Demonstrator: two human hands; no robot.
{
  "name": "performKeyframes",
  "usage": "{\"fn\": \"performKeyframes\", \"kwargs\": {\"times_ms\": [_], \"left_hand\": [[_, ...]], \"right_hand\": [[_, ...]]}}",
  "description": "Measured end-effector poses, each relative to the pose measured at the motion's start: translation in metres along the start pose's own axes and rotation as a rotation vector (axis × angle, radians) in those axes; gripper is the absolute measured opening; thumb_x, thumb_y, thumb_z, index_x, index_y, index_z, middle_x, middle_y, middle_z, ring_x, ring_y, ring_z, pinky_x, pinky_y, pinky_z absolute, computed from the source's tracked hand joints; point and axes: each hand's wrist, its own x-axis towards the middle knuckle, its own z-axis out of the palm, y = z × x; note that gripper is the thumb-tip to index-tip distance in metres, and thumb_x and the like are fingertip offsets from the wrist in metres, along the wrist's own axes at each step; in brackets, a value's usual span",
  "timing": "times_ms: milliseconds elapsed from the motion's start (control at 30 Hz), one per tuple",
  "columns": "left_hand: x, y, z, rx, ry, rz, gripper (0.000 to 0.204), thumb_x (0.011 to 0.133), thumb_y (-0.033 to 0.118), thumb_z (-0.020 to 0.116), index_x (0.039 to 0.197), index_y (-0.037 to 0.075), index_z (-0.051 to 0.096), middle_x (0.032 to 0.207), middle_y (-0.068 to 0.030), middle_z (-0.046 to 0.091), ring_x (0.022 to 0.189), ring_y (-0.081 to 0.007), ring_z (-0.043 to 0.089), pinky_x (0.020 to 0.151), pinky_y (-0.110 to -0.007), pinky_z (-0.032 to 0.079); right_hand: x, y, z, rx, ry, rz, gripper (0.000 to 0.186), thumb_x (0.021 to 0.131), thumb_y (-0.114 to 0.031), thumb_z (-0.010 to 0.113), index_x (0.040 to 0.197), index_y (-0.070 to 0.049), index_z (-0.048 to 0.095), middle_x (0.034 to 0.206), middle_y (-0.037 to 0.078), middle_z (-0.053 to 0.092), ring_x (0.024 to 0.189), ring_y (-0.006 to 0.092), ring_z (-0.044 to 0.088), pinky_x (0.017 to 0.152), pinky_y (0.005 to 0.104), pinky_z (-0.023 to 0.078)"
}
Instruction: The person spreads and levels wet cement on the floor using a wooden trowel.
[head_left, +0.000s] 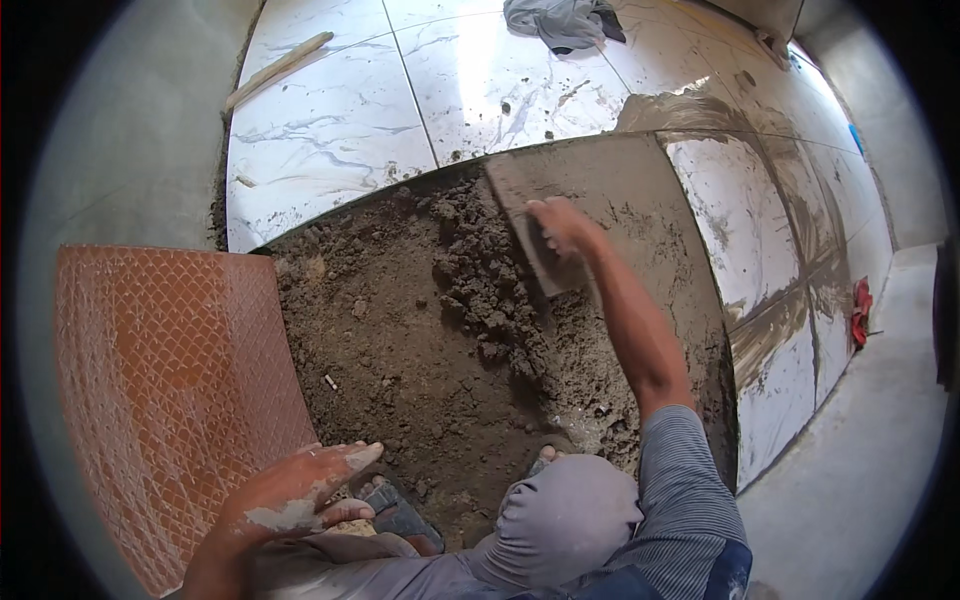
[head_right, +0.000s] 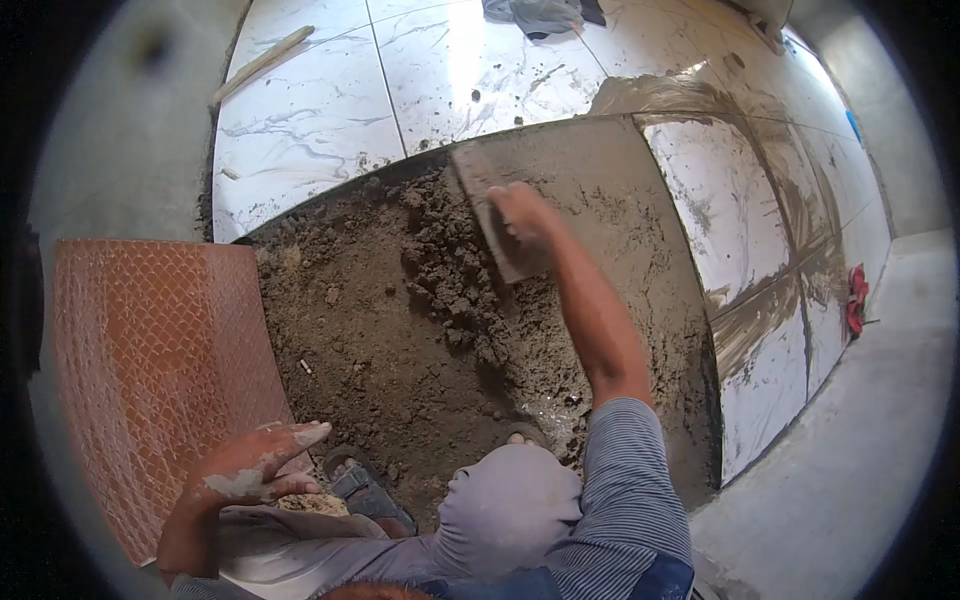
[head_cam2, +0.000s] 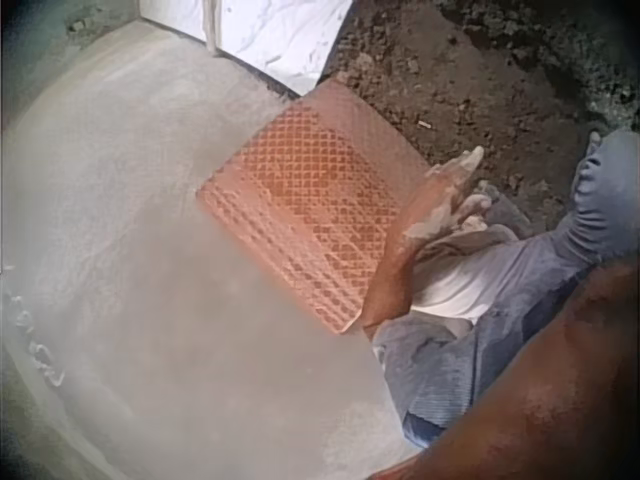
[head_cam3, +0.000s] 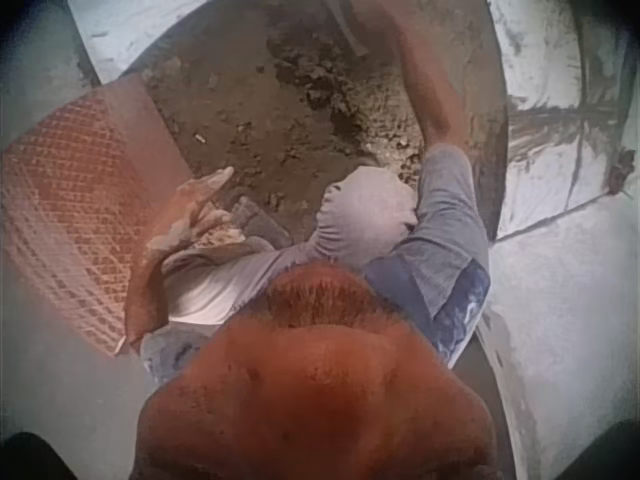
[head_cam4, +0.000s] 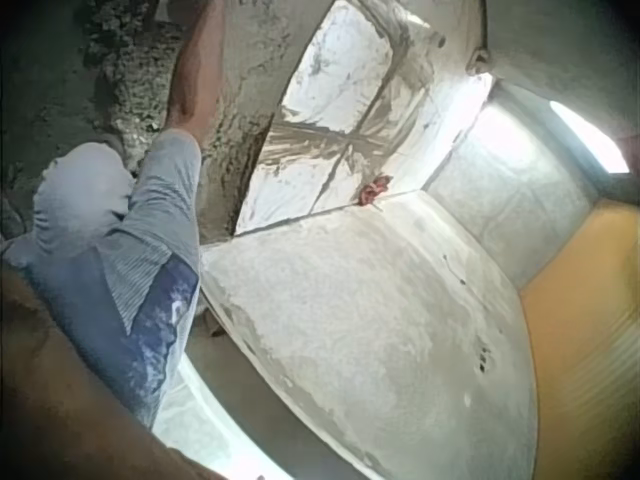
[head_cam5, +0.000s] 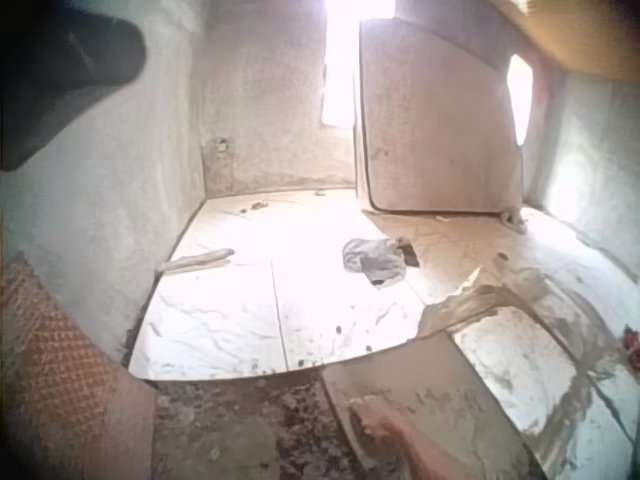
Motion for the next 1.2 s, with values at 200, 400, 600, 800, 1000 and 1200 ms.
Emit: {"fn": "performKeyframes", "kwargs": {"times_ms": [200, 400, 600, 800, 1000, 1200], "left_hand": [[0.003, -0.007, 0.001, 0.035, -0.003, 0.06, 0.072, 0.08, 0.046, 0.062, 0.136, 0.009, 0.037, 0.131, -0.0175, 0.047, 0.119, -0.0351, 0.046, 0.098, -0.041, 0.039], [-0.003, -0.005, 0.004, -0.037, -0.036, 0.053, 0.069, 0.081, 0.042, 0.063, 0.135, 0.007, 0.037, 0.13, -0.0189, 0.048, 0.119, -0.0352, 0.047, 0.098, -0.042, 0.038], [-0.001, -0.019, 0.011, -0.133, -0.022, 0.056, 0.07, 0.082, 0.042, 0.063, 0.137, 0.008, 0.035, 0.131, -0.0198, 0.046, 0.119, -0.0362, 0.046, 0.099, -0.043, 0.038], [0.004, -0.015, 0.003, -0.024, -0.001, 0.101, 0.07, 0.082, 0.042, 0.061, 0.138, 0.009, 0.034, 0.13, -0.0207, 0.046, 0.117, -0.0386, 0.047, 0.098, -0.043, 0.038], [0.005, -0.007, 0.005, 0.022, 0.013, 0.121, 0.07, 0.082, 0.044, 0.06, 0.137, 0.009, 0.035, 0.131, -0.0195, 0.046, 0.117, -0.0377, 0.047, 0.098, -0.043, 0.038], [0.005, 0.006, 0.008, 0.124, 0.018, 0.076, 0.071, 0.08, 0.044, 0.062, 0.137, 0.012, 0.036, 0.131, -0.0181, 0.047, 0.118, -0.0363, 0.046, 0.098, -0.042, 0.038]], "right_hand": [[0.024, 0.025, -0.017, -0.6, 0.141, -0.094, 0.045, 0.09, -0.037, 0.046, 0.094, 0.005, 0.061, 0.091, 0.025, 0.063, 0.087, 0.0342, 0.062, 0.075, 0.0446, 0.048], [0.012, 0.128, -0.125, -0.624, 0.631, 0.068, 0.041, 0.088, -0.036, 0.046, 0.097, 0.001, 0.061, 0.099, 0.026, 0.061, 0.094, 0.0398, 0.059, 0.08, 0.0467, 0.046], [-0.009, 0.138, -0.122, -0.045, 0.383, 0.297, 0.043, 0.089, -0.038, 0.046, 0.113, -0.005, 0.056, 0.085, 0.018, 0.058, 0.072, 0.031, 0.057, 0.069, 0.0459, 0.048], [-0.013, 0.078, -0.039, 0.312, 0.16, 0.129, 0.039, 0.09, -0.043, 0.046, 0.094, -0.005, 0.054, 0.063, 0.001, 0.041, 0.047, 0.0133, 0.039, 0.042, 0.0301, 0.035], [-0.001, 0.049, 0.013, 0.218, 0.018, 0.064, 0.048, 0.09, -0.042, 0.045, 0.086, 0.004, 0.055, 0.059, 0.009, 0.05, 0.046, 0.019, 0.047, 0.041, 0.0371, 0.038], [-0.029, 0.027, 0.039, -0.123, -0.035, -0.044, 0.05, 0.092, -0.039, 0.042, 0.074, 0.007, 0.051, 0.056, 0.014, 0.051, 0.046, 0.0269, 0.052, 0.047, 0.0405, 0.042]]}}
